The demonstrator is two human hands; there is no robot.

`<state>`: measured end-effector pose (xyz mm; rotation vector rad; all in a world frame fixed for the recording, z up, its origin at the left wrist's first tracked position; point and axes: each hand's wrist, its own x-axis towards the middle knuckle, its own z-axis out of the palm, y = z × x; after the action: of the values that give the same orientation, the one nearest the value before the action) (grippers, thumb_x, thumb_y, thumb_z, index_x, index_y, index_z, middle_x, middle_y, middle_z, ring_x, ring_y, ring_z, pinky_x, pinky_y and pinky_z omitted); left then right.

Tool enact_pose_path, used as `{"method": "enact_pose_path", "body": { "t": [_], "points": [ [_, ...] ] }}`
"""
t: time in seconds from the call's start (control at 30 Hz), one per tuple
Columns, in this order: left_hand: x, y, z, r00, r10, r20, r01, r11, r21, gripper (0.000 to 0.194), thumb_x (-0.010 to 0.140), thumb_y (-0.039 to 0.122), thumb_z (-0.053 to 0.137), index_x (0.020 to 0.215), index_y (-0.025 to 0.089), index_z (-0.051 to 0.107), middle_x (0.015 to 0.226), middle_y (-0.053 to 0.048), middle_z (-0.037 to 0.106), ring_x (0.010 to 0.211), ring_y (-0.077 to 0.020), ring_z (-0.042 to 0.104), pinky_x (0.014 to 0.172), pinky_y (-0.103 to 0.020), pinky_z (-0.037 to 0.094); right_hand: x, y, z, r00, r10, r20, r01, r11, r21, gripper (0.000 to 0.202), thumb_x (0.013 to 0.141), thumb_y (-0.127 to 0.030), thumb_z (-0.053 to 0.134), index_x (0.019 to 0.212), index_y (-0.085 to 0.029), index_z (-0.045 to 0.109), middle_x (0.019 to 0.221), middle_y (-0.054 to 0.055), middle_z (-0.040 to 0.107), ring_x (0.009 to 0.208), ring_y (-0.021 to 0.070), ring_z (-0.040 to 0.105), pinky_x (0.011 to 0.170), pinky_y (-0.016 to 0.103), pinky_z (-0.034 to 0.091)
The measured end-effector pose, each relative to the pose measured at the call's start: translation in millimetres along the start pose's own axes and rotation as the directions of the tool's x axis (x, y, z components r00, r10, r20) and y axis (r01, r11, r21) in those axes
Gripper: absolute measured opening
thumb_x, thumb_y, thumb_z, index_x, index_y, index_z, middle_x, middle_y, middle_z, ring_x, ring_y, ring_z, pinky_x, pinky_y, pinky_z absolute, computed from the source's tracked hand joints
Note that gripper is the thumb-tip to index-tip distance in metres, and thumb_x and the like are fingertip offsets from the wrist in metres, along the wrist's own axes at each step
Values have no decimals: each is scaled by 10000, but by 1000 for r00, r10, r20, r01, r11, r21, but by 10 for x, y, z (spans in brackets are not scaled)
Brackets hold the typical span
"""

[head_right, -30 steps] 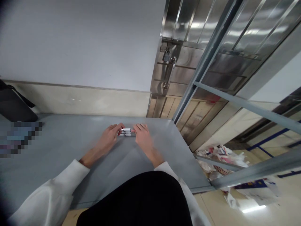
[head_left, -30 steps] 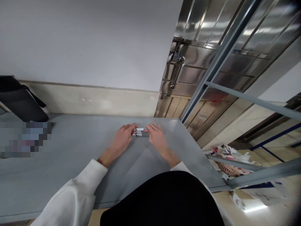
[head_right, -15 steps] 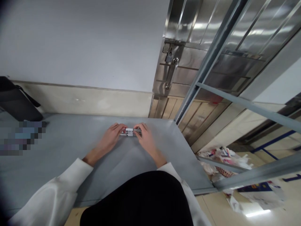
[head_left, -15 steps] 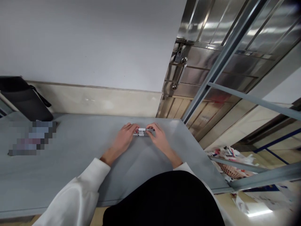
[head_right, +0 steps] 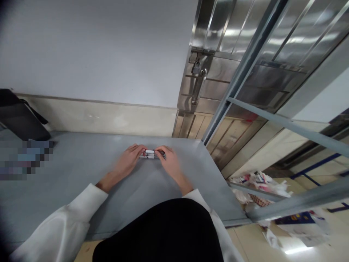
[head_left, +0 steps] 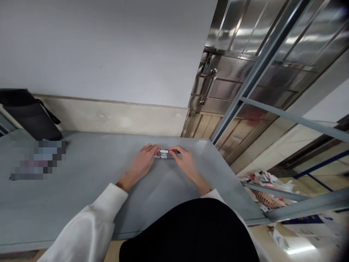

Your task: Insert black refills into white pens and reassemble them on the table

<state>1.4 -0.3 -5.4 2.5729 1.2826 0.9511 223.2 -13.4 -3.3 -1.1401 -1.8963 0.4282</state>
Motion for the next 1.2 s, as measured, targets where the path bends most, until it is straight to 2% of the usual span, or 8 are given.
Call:
{"method": "enact_pose_path", "body": {
  "t": [0.13, 0.3, 0.47, 0.63, 0.83, 1.03, 1.13, 1.2],
  "points": [
    [1, -11, 14, 1000, 1, -11, -1, 1000, -23, 302, 1119, 223, 330, 1100, 218, 632, 968, -63, 682, 957, -252, 614, 900, -388, 500, 0, 12, 12, 999, -40, -37, 40, 999, 3, 75, 984, -260, 642, 1045, -228, 671, 1075, 57, 721, 1049, 225, 670, 961, 367, 516],
    [0, -20, 24, 1000, 15, 6, -14, 999, -30, 307, 1119, 214, 314, 1092, 225, 620, 952, -54, 671, 950, -249, 619, 913, -393, 503, -10, 18, 17, 1000, 27, 8, -27, 999, 23, 120, 1031, -283, 580, 1057, -245, 690, 1058, 46, 762, 1020, 222, 702, 972, 385, 524],
    [-1, -12, 15, 1000, -1, 17, 1, 1000, -24, 304, 1119, 218, 311, 1098, 224, 615, 961, -59, 675, 957, -252, 621, 909, -396, 501, -11, -4, 1, 999, -36, -26, 37, 999, 36, 80, 962, -243, 657, 1037, -245, 685, 1078, 51, 733, 1065, 230, 687, 976, 380, 528],
    [-2, -20, 19, 1000, 12, 16, -12, 1000, -29, 301, 1113, 199, 309, 1095, 224, 609, 955, -56, 671, 949, -251, 615, 916, -397, 496, -18, 27, 8, 996, 87, 24, -90, 983, 160, 140, 1009, -347, 606, 1044, -260, 711, 1040, 35, 782, 1011, 228, 734, 945, 388, 548],
    [-2, -3, 3, 1000, -3, 17, 4, 998, -59, 309, 1121, 226, 303, 1079, 219, 608, 943, -56, 683, 921, -251, 630, 889, -393, 501, -16, 57, 33, 998, 35, -61, -23, 981, 194, 122, 939, -328, 682, 1028, -258, 727, 1081, 42, 750, 1064, 222, 705, 991, 386, 543],
    [2, -13, 26, 1000, 4, 24, -3, 999, -47, 322, 1119, 232, 310, 1089, 215, 629, 949, -66, 702, 945, -249, 643, 925, -406, 497, 2, 62, 55, 985, 172, -12, -158, 930, 331, 172, 972, -393, 639, 965, -252, 738, 976, 45, 778, 911, 218, 742, 898, 396, 588],
    [3, -18, 33, 1000, -9, 17, 10, 998, -57, 318, 1118, 241, 316, 1087, 220, 632, 953, -64, 706, 933, -242, 643, 916, -405, 503, 7, 62, 48, 994, 100, -44, -82, 949, 303, 127, 927, -346, 702, 1009, -257, 742, 1051, 45, 774, 1050, 226, 726, 974, 394, 563],
    [5, -11, 28, 1000, -16, 13, 17, 997, -69, 316, 1119, 253, 316, 1087, 226, 630, 966, -63, 709, 938, -243, 644, 913, -406, 505, 11, 66, 46, 993, 114, -27, -100, 946, 310, 152, 929, -359, 702, 1038, -261, 739, 1084, 46, 773, 1060, 227, 727, 970, 391, 567]
  ]
}}
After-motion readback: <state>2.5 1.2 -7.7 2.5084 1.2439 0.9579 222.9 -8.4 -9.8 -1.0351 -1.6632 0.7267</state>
